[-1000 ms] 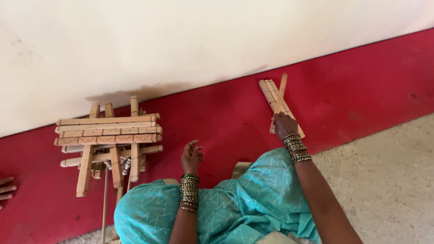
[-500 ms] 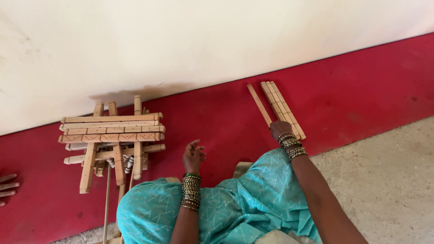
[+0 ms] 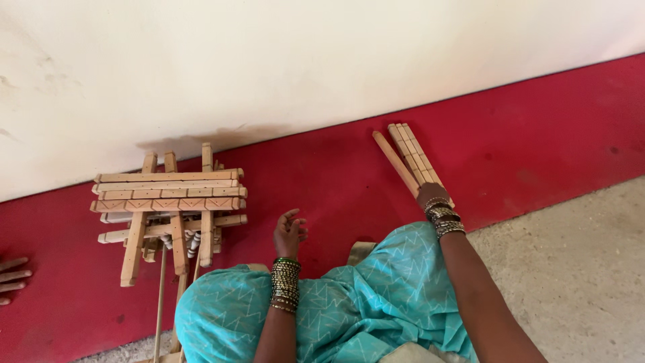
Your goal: The person sits on a red mat and repeatedly picks up bamboo sticks, rubs them between their hands, and places them onto a wooden rack. The person continues this process, stacking the sticks on the rack.
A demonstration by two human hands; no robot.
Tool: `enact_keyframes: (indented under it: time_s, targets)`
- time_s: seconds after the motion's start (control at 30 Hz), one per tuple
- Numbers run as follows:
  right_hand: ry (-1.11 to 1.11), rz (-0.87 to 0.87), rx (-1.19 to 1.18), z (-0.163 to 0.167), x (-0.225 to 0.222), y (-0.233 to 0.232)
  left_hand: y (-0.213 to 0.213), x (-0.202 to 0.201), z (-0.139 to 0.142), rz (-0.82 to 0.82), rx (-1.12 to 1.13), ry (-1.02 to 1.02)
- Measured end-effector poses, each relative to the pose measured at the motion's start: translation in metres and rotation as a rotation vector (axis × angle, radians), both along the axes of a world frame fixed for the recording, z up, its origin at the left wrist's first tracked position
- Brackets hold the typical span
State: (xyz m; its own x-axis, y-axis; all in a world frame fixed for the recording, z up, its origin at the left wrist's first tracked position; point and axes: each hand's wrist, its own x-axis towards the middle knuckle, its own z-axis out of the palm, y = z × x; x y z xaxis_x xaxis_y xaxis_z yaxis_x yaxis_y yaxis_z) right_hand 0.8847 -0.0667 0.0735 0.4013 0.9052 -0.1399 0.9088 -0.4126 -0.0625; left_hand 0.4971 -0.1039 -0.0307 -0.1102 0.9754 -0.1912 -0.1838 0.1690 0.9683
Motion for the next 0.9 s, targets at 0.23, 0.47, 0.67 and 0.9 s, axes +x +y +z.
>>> enact_keyframes:
  time_s: [0.23,0.47,0.67,0.9]
  targets:
    - [0.143,-0.113,-0.085,-0.004,0.008,0.006,0.001,0.0,0.004,-0.012,-0.023,-0.043]
    - [0.069,0.075,-0.036,-0.012,0.01,0.013,0.003,-0.002,0.004,0.072,-0.052,-0.159]
    - [0.0,0.039,0.019,-0.018,-0.008,0.022,0.02,-0.024,0.011,0.43,-0.099,-0.533]
    - [0.018,0.279,0.058,-0.042,-0.058,0.017,0.028,-0.054,0.021,0.515,-0.003,-0.859]
